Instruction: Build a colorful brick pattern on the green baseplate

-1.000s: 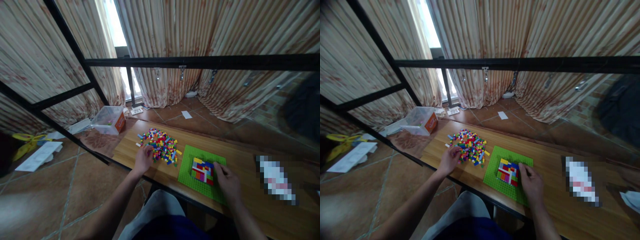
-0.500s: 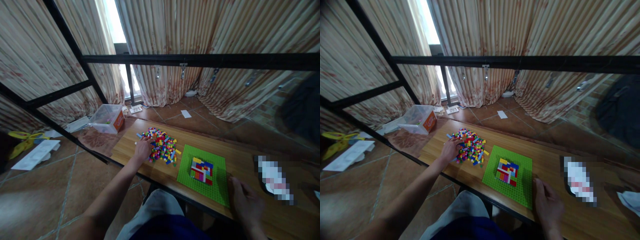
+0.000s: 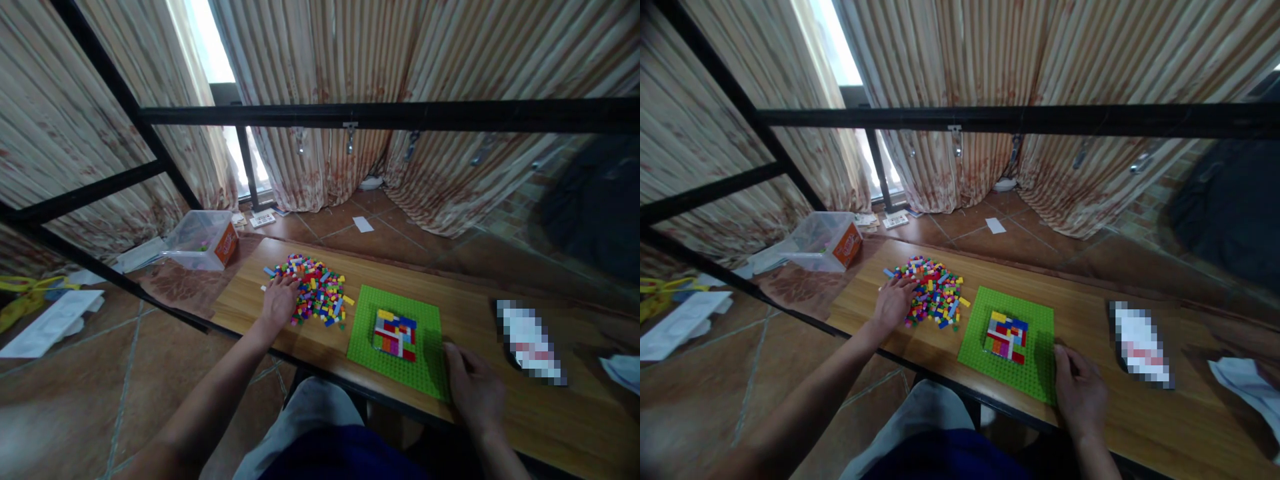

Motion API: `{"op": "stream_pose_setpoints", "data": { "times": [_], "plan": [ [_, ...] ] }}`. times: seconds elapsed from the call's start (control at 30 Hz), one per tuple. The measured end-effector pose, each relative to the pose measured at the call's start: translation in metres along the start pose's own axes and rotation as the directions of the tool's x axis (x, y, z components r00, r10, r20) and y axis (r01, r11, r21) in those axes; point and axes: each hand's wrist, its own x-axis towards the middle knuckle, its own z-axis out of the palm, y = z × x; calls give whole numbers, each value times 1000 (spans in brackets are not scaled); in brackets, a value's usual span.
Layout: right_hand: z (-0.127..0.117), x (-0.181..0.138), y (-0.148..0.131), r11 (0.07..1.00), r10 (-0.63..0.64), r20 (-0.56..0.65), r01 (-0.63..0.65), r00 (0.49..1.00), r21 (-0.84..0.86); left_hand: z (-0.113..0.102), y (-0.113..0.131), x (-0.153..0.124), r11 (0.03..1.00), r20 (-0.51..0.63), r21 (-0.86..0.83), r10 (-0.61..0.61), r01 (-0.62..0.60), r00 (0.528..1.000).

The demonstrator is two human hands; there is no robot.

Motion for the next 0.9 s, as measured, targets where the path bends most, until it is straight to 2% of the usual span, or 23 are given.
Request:
{"op": "stream_pose_setpoints", "data": {
  "times": [0.27, 0.37, 0.43, 0.5, 0.6, 0.67, 0.73, 0.8, 0.9],
  "plan": [
    [2, -1, -5, 998, 0, -28, 1, 1000, 69, -5, 5, 0, 1000, -7, 12, 2, -2, 1000],
    [1, -2, -9, 997, 9, -30, -7, 1000, 80, -9, 5, 0, 998, -59, -64, -29, 25, 998],
    [1, -2, -12, 995, 6, -32, -3, 999, 102, -11, 7, -1, 980, -112, -187, -87, 65, 990],
    [1, -2, -13, 993, -4, -38, 8, 999, 120, -11, 13, -3, 922, -136, -374, -161, 100, 978],
    [1, -2, -13, 990, -11, -43, 17, 999, 139, -9, 30, -8, 751, -65, -649, -212, 120, 975],
    [2, -2, -12, 989, -8, -35, 13, 999, 147, -8, 43, -14, 649, 0, -749, -198, 132, 980],
    [2, -1, -10, 991, 3, -27, 1, 1000, 137, -9, 53, -19, 605, 39, -782, -195, 151, 980],
    [2, -1, -7, 994, 6, -25, -3, 1000, 108, -12, 57, -24, 610, 49, -774, -211, 170, 976],
    [2, -1, -4, 997, -23, -11, 24, 1000, 68, -17, 49, -25, 687, 46, -696, -247, 209, 968]
  ]
}}
